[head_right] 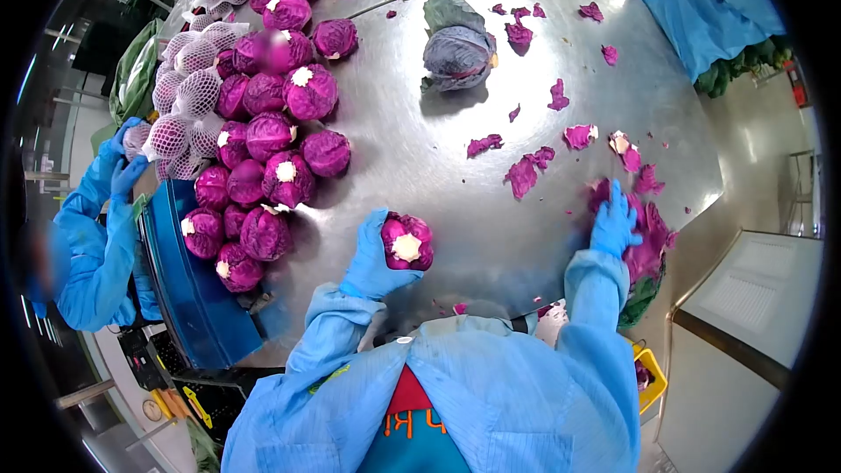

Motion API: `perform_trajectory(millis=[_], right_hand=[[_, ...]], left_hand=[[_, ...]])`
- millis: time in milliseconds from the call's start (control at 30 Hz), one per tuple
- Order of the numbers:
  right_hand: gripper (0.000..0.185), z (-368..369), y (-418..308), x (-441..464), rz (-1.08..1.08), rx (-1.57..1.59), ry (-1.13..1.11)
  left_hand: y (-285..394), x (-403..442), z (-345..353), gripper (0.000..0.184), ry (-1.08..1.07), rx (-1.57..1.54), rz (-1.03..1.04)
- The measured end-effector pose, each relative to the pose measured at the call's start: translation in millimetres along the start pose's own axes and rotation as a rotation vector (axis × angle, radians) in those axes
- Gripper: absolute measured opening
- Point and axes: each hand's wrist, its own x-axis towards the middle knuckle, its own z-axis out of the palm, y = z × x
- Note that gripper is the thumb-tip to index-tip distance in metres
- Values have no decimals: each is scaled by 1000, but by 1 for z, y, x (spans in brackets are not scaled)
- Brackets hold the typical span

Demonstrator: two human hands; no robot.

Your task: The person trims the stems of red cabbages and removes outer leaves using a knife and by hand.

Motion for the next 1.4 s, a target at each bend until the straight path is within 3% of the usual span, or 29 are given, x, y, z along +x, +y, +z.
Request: perform_trajectory(millis=[67, 133, 200, 267, 300, 400, 433, 500, 600, 667, 700, 833, 933, 1233, 1400], right_hand=[[58, -8, 35, -22, 77, 1, 25], [60, 38, 122, -19, -81, 199, 197], [64, 45, 176, -30, -77, 241, 225], [56, -16, 122, -81, 333, -437, 145], [53, -36, 106, -90, 361, -385, 169], [54, -2, 136, -66, -103, 28, 487], [52, 2, 113, -68, -220, 499, 399], [41, -8, 37, -89, -285, 900, 66], [33, -63, -75, -144, -263, 645, -517], [44, -24, -102, -170, -375, 674, -548], [46, -32, -116, -183, -498, 658, -519], [52, -48, -148, -210, -792, 568, -499], [53, -42, -151, -204, -798, 579, -579], [54, -22, -155, -168, -763, 773, -1091], [56, -14, -166, -152, -824, 725, -1045]], left_hand=[[-6, 2, -2, 116, -34, 25, 17], [-9, 1, -3, 116, -63, 7, -23], [-3, 3, -6, 115, -96, 72, -87], [20, 9, -15, 114, -134, 216, -170], [22, 10, -11, 114, -91, 136, -202], [28, 8, 4, 112, 27, -28, -270], [27, 7, 8, 112, 55, -34, -270], [28, 3, 19, 113, 133, -77, -292], [36, -4, 30, 118, 232, -88, -320], [44, -4, 28, 122, 224, 40, -301], [46, -3, 26, 126, 111, 150, -368], [48, -4, 33, 117, 89, 240, -298], [55, 1, 32, 116, 113, 227, -309], [60, 8, 24, 111, 88, 227, -374], [62, 16, 22, 106, 116, 195, -368]])
